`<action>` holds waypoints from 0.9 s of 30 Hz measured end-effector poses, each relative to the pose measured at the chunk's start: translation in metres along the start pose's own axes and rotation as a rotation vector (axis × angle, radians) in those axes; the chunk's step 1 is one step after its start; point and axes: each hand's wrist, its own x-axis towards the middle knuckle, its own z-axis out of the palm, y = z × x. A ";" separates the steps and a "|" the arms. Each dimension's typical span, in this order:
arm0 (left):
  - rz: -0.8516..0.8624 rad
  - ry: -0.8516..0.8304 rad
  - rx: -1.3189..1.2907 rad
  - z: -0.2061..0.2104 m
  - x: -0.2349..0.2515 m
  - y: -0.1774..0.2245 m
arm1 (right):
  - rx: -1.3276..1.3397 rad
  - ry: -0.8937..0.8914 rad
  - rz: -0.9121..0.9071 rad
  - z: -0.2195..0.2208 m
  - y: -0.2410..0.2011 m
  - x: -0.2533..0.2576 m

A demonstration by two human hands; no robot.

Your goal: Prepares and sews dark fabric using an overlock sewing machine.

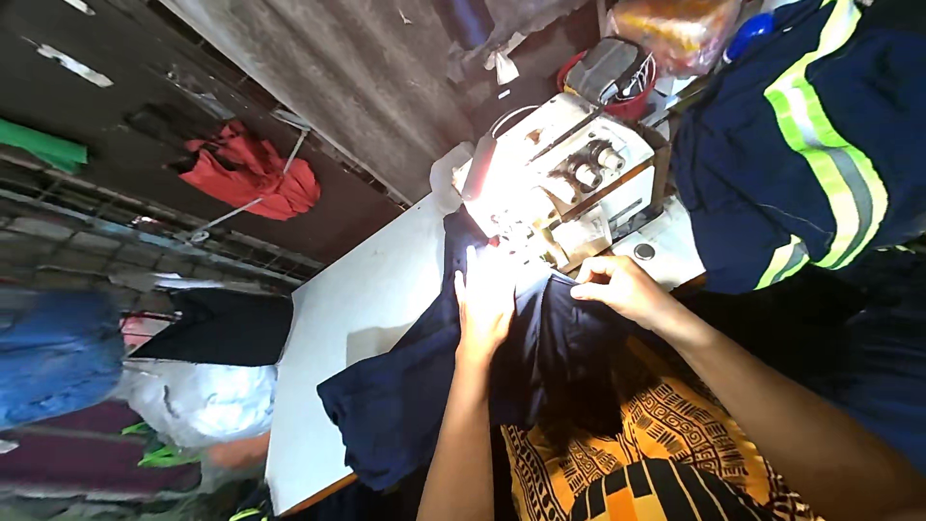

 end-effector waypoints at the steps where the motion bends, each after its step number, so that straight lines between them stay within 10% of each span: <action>1: -0.024 -0.022 -0.007 -0.001 0.002 -0.001 | 0.001 0.003 0.001 0.001 0.000 0.001; 15: 0.028 -0.108 -0.152 -0.009 0.050 -0.042 | -0.040 0.128 0.063 0.021 -0.013 0.018; 20: 0.005 0.580 -0.146 -0.005 -0.009 -0.033 | -0.101 0.181 0.026 0.026 -0.010 0.018; 23: -0.271 0.641 -0.525 0.012 -0.117 0.016 | -0.130 0.198 -0.046 0.024 -0.007 0.016; 27: -1.097 0.280 -1.458 0.057 -0.197 0.073 | -0.177 0.226 -0.104 0.021 -0.004 0.008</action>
